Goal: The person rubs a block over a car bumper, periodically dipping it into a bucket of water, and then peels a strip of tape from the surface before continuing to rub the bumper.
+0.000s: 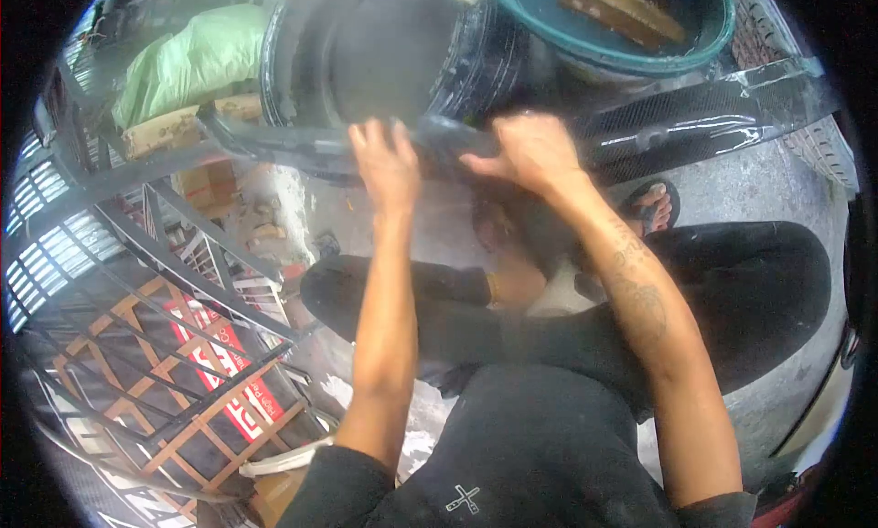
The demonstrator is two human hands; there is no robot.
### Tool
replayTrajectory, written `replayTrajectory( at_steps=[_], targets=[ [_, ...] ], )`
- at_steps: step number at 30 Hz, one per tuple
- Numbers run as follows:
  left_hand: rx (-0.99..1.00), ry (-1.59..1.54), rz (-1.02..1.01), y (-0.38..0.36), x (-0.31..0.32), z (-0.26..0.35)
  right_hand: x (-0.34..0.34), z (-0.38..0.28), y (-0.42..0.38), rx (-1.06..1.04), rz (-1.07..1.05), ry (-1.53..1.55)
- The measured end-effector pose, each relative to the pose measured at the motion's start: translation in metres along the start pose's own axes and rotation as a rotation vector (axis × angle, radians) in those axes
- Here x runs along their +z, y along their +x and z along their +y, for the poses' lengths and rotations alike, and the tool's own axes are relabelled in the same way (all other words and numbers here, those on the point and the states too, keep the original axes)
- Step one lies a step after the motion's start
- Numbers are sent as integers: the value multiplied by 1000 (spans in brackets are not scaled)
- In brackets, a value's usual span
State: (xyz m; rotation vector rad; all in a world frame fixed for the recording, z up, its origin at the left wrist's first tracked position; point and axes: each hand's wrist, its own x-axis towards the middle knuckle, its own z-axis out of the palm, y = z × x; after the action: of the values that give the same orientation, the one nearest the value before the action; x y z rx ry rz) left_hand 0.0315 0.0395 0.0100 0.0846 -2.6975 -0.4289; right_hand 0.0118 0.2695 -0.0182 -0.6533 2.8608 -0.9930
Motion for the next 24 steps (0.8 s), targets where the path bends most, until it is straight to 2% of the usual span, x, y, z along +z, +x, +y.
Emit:
replayTrajectory(
  at_steps=[2, 4, 6, 8, 12, 14, 16, 20, 22, 24],
  targets=[
    [96, -45, -26, -15, -2, 9, 1, 0, -4, 5, -11, -2],
    [99, -66, -69, -1, -7, -2, 5, 0, -3, 12, -9, 1],
    [24, -53, -5, 11, 0, -10, 8, 1, -5, -20, 31, -6],
    [71, 24, 76, -5, 4, 4, 8, 1, -6, -11, 50, -2],
    [48, -50, -70, 2, -5, -7, 8, 2, -3, -24, 33, -1],
    [31, -29, -31, 1, -3, -15, 9, -1, -9, -14, 35, 4],
    [88, 15, 44, -11, 3, 7, 8, 3, -5, -7, 28, -4],
    [56, -86, -99, -3, -10, 6, 2, -1, -3, 0, 6, 8],
    [6, -77, -83, -12, -6, 7, 7, -4, -12, 10, -12, 21],
    [32, -53, 71, -13, 1, 14, 3, 1, -4, 9, -13, 6]
  ],
)
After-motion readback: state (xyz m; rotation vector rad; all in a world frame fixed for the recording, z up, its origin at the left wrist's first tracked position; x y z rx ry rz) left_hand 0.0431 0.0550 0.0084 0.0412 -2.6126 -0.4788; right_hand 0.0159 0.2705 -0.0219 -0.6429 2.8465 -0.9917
